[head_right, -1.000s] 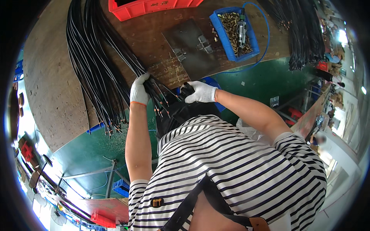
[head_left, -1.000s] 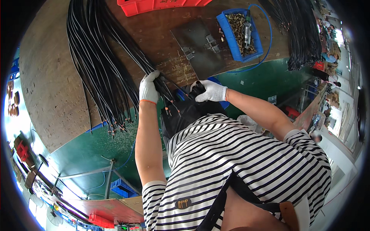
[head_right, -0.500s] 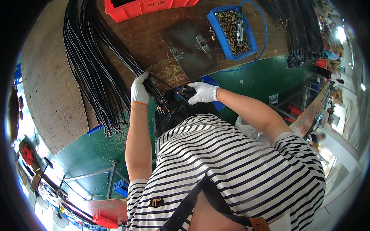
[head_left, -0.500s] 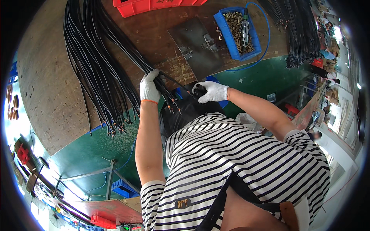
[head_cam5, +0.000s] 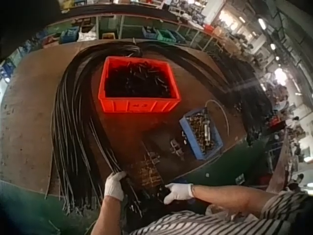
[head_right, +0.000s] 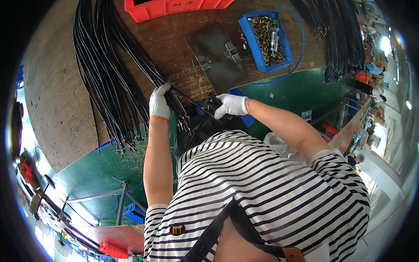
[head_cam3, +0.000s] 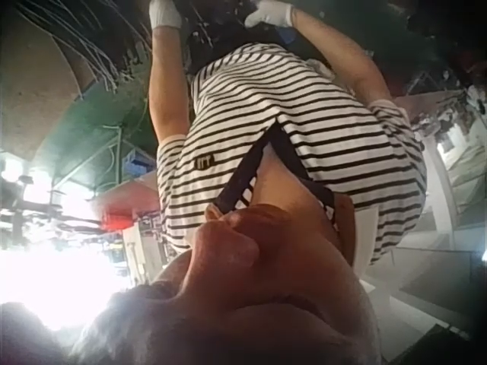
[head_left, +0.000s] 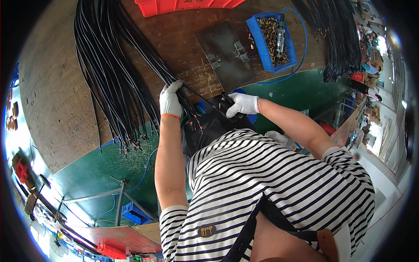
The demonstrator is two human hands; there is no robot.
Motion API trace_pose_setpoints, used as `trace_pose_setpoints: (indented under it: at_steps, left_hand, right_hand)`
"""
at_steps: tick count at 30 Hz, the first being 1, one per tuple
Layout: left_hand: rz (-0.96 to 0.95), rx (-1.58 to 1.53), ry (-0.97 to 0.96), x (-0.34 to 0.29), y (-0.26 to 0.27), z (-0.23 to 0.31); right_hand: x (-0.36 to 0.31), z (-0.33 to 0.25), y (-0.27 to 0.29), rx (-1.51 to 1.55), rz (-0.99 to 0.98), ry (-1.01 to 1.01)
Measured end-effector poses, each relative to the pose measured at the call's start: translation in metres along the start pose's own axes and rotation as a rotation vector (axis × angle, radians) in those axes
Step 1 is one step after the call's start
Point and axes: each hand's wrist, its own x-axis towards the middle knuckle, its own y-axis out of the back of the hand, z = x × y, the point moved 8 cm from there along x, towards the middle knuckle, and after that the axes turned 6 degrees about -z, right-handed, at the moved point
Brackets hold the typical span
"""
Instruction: The person caps the ends of black electrical cables with plastic caps by hand.
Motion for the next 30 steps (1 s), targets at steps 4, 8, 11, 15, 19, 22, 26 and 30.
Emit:
trace_pose_setpoints:
  at_steps: [4,8,11,15,19,22,26,30]
  left_hand:
    - [0.009,0.014,-0.008,-0.002,-0.003,0.003]
    - [-0.011,0.034,0.017,-0.002,-0.009,0.003]
    - [-0.044,0.008,0.043,-0.003,-0.008,-0.002]
    - [0.066,0.146,-0.094,-0.008,0.014,0.006]
    - [0.048,0.113,-0.099,-0.014,0.030,0.017]
    - [0.023,0.151,-0.024,-0.023,0.033,0.022]
    - [0.010,0.044,0.016,-0.027,0.032,0.024]
    - [-0.001,-0.123,0.020,-0.024,0.020,0.017]
  right_hand:
    - [0.012,-0.019,-0.001,-0.077,0.116,0.086]
    - [0.032,-0.043,-0.003,-0.095,0.155,0.135]
    - [0.056,-0.086,-0.002,-0.053,0.267,0.453]
    - [0.099,-0.135,0.010,-0.046,0.315,0.399]
    - [0.133,-0.194,0.026,-0.046,0.347,0.577]
    - [0.139,-0.209,0.030,-0.035,0.332,0.390]
    - [0.131,-0.193,0.026,-0.106,0.271,0.350]
    - [0.102,-0.169,0.026,-0.416,0.429,0.441]
